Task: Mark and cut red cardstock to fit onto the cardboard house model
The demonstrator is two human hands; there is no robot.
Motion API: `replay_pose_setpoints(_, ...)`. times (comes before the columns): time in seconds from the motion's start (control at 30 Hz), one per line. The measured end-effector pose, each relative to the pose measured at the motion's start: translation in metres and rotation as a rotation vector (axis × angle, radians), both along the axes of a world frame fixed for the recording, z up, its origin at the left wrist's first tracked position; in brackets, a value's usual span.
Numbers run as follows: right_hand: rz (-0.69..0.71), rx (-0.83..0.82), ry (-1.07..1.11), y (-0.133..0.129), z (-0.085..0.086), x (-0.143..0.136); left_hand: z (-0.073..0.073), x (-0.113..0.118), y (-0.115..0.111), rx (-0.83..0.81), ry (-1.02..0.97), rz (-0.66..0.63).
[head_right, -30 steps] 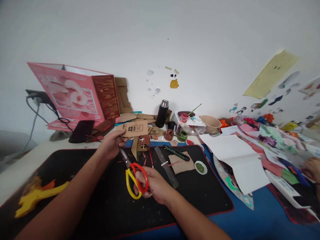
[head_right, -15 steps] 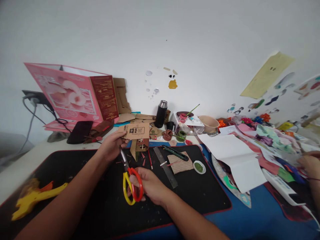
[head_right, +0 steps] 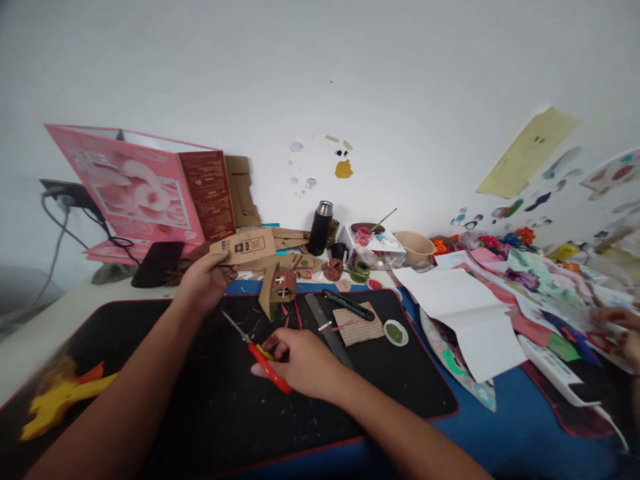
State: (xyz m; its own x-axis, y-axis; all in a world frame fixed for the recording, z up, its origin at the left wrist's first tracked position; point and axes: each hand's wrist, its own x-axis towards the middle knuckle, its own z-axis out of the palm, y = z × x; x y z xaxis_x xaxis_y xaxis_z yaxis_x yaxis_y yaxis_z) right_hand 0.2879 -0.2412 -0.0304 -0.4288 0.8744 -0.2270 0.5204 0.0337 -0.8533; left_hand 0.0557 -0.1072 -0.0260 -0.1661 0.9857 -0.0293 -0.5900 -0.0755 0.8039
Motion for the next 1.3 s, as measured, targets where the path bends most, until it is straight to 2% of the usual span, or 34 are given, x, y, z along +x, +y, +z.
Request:
replay_pose_setpoints(0.1, 0.144, 0.291, -0.381, 0.0, 0.01, 0.002, 0.0, 0.0, 0.0, 0.018, 0.03, 0.025)
replay_pose_setpoints(0.2, 0.267, 0.411, -0.509, -0.002, 0.01, 0.001, -0.003, 0.003, 0.0, 0.027, 0.065, 0.003)
replay_pose_setpoints(0.3, 0.226, 0.382, -0.358, 0.0, 0.003, 0.002, -0.006, 0.008, -0.002, 0.032, 0.099, -0.035)
replay_pose_setpoints(0.53, -0.166, 0.144, 0.267, 0.033, -0.014, 0.022, -0.008, 0.015, -0.009, 0.0, 0.166, -0.167)
replay_pose_setpoints(0.67, -0.309, 0.211, 0.402, 0.055, -0.02, 0.03, -0.007, 0.021, -0.014, -0.023, 0.152, -0.234)
replay_pose_setpoints(0.87, -0.307, 0.384, 0.417, 0.073, -0.027, 0.021, -0.003, 0.026, -0.018, -0.085, 0.133, -0.261)
replay_pose_setpoints(1.17, -0.245, 0.522, 0.384, 0.094, -0.023, 0.013, -0.002, 0.029, -0.02, -0.13, 0.237, -0.297)
replay_pose_setpoints(1.3, -0.316, 0.489, 0.552, 0.091, -0.021, 0.009, -0.003, 0.025, -0.019, -0.103, 0.313, -0.268)
